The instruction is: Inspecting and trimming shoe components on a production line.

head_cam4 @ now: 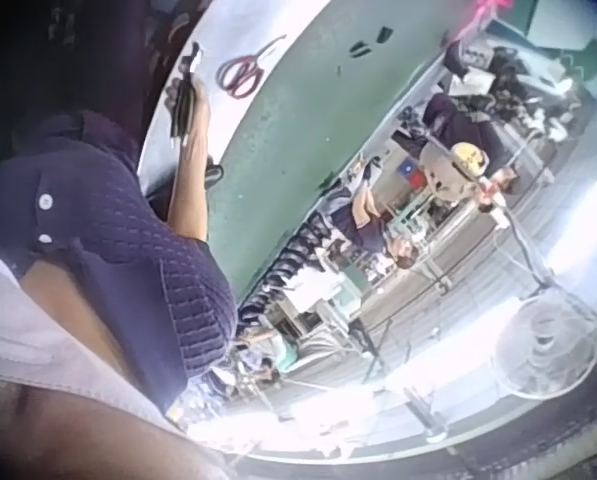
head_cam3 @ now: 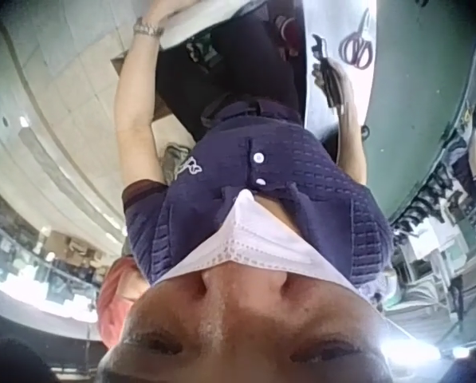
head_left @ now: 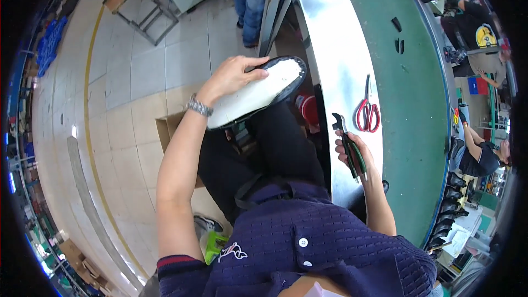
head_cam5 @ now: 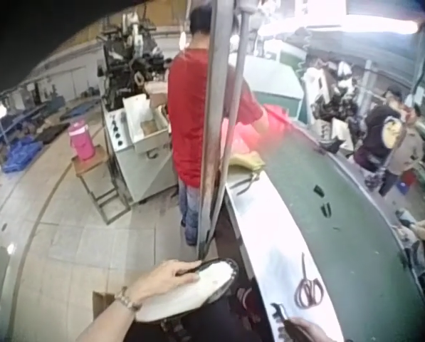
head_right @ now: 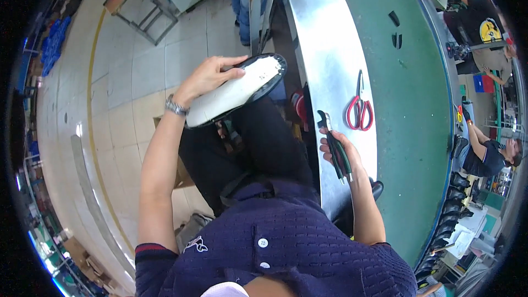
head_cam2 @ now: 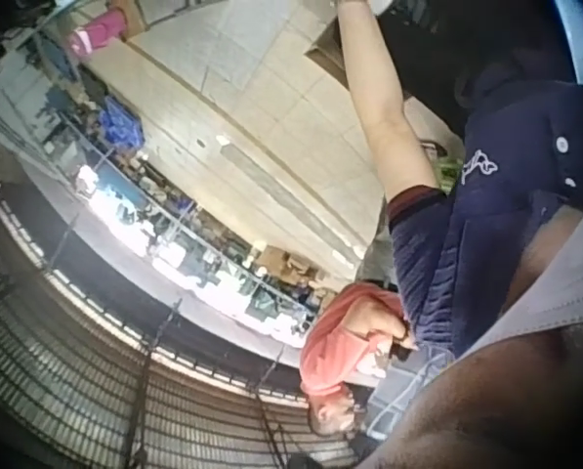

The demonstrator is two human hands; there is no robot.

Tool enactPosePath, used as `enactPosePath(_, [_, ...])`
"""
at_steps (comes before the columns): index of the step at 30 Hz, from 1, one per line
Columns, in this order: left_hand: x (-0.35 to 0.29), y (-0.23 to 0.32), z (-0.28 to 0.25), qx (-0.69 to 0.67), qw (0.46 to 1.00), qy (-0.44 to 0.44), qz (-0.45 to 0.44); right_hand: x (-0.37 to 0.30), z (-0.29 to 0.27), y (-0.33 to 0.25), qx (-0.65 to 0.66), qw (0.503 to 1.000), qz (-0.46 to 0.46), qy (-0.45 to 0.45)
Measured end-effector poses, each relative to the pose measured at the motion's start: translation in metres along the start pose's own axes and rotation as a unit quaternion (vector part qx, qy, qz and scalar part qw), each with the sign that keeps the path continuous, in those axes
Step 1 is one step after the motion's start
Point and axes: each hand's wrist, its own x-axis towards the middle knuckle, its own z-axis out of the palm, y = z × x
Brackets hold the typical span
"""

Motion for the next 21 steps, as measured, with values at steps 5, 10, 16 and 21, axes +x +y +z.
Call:
enactPosePath(5, [-0.005, -0.002, 0.029, 0.196, 0.956, 0.216, 0.037, -0.001, 0.076, -0.031, 0.063, 0.982, 0.022, -0.177])
enactPosePath(10, [0.005, -0.008, 0.029, 0.175, 0.947, 0.268, -0.006, 0.003, 0.14, -0.069, -0.216, 0.955, 0.059, -0.192])
enactPosePath(16, [-0.004, -0.009, 0.0, 0.043, 0.981, 0.154, -0.106, 0.041, 0.193, -0.094, -0.595, 0.789, -0.017, -0.154])
enactPosePath(21, [-0.056, 0.001, 0.042, 0.087, 0.977, 0.191, 0.022, 0.061, 0.23, -0.109, -0.691, 0.705, -0.003, -0.159])
